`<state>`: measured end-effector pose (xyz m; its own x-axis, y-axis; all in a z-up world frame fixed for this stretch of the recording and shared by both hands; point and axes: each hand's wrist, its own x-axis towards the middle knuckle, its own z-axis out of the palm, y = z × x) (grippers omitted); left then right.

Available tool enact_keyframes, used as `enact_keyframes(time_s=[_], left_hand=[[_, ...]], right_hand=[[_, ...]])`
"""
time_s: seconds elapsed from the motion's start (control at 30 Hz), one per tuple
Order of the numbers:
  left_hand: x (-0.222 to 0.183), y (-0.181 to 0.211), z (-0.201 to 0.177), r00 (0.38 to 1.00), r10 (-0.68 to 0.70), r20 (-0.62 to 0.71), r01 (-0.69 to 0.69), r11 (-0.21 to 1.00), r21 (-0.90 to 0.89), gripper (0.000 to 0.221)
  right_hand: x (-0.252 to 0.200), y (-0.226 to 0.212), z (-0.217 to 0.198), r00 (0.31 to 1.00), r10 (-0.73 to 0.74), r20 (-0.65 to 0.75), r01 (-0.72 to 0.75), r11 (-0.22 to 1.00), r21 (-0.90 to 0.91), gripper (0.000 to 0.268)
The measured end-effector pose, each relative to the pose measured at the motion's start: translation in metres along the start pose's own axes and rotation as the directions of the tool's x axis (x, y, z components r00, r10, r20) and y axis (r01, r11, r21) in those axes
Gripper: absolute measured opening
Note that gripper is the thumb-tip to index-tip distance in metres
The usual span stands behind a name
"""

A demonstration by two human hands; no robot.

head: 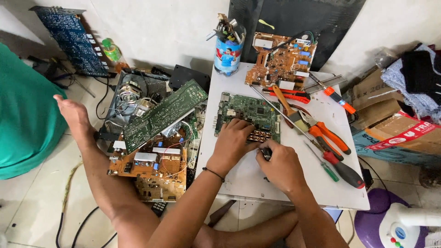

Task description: Adjusting and inspecting components on an electronic circuit board using hands and a small tool.

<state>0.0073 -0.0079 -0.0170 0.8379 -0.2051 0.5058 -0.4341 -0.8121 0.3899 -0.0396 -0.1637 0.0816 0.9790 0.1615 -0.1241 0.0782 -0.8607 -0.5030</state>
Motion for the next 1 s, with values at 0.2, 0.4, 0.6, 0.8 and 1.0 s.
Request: enact_keyframes(time_s=[0.2, 0.4, 0.6, 0.8, 1.0], left_hand=[[-0.004, -0.004, 0.008, 1.0, -0.005, -0.02, 0.004, 0.998, -0.063, 0.042], [-0.001, 0.01, -0.035, 0.966, -0.137, 0.217, 0.203, 0.925, -0.32, 0.059], [-0.007, -0.008, -0.009, 0.991, -0.007, 0.132, 0.042, 0.964, -0.263, 0.043], [-0.003, -0.01, 0.008, 0.996, -0.022, 0.085, 0.031, 0.994, -0.106, 0.049], [0.002, 0.002, -0.012, 0.993, -0.043, 0.113, 0.059, 0.988, -0.143, 0.053]], right_hand=[[-0.002, -0.005, -0.004, 1.0, 0.018, -0.018, -0.018, 1.0, -0.008, 0.03], [-0.006, -0.005, -0.006, 1.0, 0.001, 0.01, -0.001, 1.0, 0.001, 0.027], [0.018, -0.004, -0.005, 0.994, 0.02, 0.108, -0.021, 1.0, 0.004, 0.034], [0.061, -0.006, -0.017, 0.928, -0.159, 0.338, 0.244, 0.943, -0.227, 0.03], [0.086, -0.018, -0.028, 0.788, -0.267, 0.555, 0.536, 0.741, -0.404, 0.024]])
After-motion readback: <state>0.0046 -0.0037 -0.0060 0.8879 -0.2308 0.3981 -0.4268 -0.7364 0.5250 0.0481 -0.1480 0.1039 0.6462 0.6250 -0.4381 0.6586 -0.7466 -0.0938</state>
